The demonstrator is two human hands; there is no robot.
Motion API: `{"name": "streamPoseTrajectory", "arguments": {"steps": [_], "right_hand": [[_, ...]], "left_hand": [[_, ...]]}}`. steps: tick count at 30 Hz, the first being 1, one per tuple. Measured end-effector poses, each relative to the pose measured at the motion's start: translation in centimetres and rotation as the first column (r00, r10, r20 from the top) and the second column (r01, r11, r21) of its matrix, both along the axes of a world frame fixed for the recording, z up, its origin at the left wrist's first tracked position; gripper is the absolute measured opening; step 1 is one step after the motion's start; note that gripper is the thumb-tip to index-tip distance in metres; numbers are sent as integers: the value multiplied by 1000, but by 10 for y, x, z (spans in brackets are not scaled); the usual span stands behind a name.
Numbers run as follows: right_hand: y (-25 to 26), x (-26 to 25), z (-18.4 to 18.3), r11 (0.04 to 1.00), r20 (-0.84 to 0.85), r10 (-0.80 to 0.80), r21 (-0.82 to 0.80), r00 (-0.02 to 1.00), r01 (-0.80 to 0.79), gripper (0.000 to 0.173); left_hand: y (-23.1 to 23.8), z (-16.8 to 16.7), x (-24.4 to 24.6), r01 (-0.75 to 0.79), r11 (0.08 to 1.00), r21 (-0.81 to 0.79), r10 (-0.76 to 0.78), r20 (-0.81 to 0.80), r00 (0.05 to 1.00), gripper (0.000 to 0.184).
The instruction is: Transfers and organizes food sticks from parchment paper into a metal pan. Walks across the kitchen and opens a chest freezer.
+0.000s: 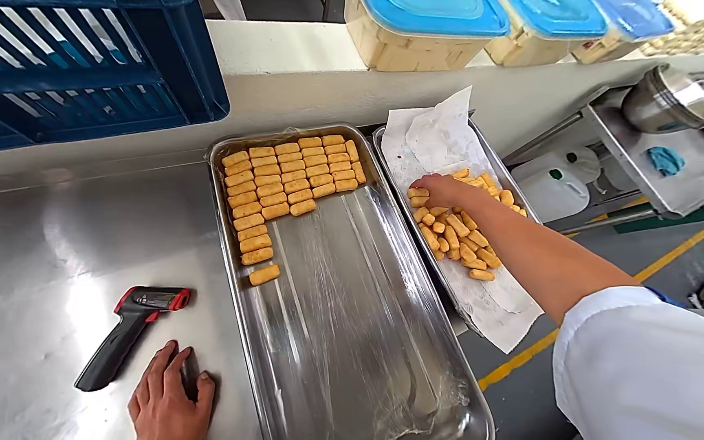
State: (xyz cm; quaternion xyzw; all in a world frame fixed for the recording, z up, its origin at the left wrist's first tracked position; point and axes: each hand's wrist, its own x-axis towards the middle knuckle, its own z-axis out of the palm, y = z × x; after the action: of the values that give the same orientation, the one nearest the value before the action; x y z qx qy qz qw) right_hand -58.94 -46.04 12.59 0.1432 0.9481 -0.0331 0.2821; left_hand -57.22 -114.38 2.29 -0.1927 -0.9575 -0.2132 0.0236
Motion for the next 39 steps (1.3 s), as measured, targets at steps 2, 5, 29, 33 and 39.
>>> {"name": "streamPoseTrajectory", "arguments": {"steps": [2,5,29,33,39], "right_hand": [[-7,-3,7,994,-47,11,-108,999,-16,59],[-29,-1,18,972,10,18,-235,1000,-15,69],[-40,-1,18,926,-198,-373,-131,906,353,85],[-159,-20,55,902,-254,-387,-304,887,307,91],[-318,-66,18,949,-174,-153,-301,973,95,89]], "left_hand": [[1,-1,-1,-5,1000,3,5,-8,1000,58],[-1,-3,-1,-9,1000,4,9,-10,1000,58],[9,2,-2,-53,998,19,54,-63,997,60],[7,2,-1,-57,998,6,58,-50,997,59],[8,2,-2,-57,998,6,58,-64,996,59]]}}
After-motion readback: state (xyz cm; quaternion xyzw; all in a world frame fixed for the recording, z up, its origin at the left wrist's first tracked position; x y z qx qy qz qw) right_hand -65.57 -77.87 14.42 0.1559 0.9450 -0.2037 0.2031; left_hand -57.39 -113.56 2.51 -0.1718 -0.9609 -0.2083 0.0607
